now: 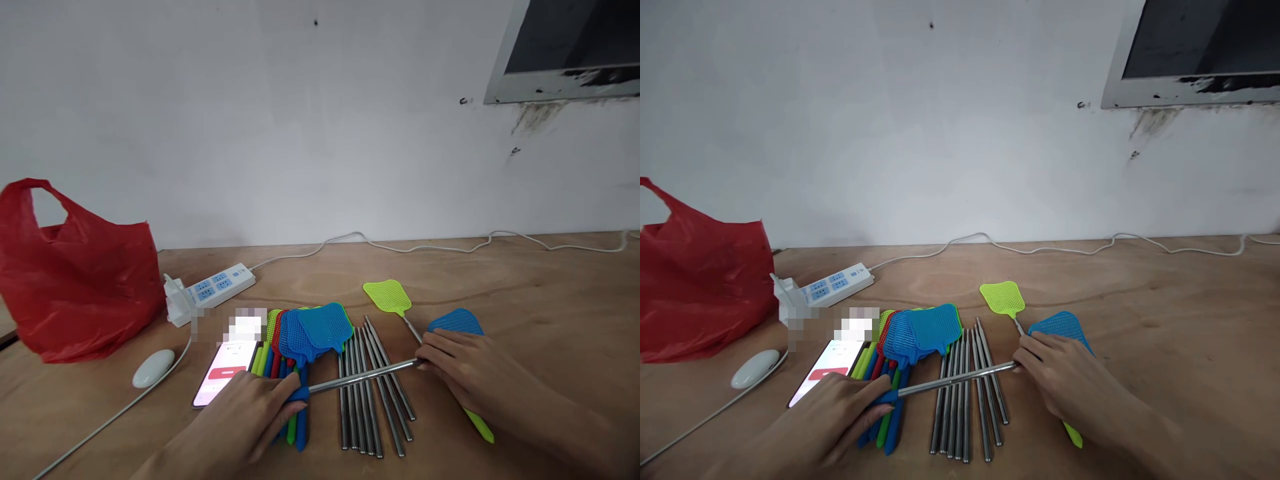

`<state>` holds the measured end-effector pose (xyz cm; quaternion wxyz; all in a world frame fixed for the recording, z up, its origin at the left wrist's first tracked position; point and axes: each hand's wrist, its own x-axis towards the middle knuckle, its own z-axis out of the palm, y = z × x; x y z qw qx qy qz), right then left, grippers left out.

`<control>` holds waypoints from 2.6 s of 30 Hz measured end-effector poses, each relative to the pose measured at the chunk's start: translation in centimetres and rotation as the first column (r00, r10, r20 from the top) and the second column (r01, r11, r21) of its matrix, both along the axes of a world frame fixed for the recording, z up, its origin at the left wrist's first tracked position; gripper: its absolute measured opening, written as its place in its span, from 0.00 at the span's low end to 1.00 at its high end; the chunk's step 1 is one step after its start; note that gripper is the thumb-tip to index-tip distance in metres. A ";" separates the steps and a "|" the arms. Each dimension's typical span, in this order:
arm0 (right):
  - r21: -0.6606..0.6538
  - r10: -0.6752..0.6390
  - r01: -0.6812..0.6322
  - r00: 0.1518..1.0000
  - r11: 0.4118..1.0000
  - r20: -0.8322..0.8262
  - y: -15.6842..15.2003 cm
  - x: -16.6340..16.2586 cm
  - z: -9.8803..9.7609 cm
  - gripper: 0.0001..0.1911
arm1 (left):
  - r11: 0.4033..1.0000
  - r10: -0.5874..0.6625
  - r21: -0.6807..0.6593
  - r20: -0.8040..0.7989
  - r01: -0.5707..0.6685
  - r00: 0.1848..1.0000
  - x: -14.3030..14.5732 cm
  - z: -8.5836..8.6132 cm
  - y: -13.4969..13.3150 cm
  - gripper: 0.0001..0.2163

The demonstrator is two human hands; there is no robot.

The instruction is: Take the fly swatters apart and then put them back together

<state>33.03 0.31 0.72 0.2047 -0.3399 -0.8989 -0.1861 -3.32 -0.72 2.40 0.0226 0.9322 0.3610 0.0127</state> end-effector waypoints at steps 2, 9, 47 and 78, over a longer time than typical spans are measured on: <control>0.027 0.017 -0.016 1.000 0.999 -0.021 -0.3 -0.7 0.1 0.15 | 1.000 -0.003 0.009 -0.012 0.003 1.000 0.7 0.0 0.0 0.22; 0.026 0.111 -0.110 0.994 0.994 -0.017 -1.8 -5.8 0.2 0.16 | 0.999 -0.006 -0.054 -0.093 0.001 0.996 4.1 0.3 -0.5 0.15; -0.298 -0.848 -0.902 -0.123 0.312 -0.516 -0.7 -6.2 0.6 0.14 | 0.958 0.283 -0.139 0.357 -0.249 0.890 3.4 -1.7 -0.2 0.18; -0.702 -0.732 -0.504 0.182 0.503 -0.656 2.7 -5.5 -1.1 0.27 | 0.844 0.476 -0.485 0.481 -0.229 0.736 5.0 -0.4 1.4 0.15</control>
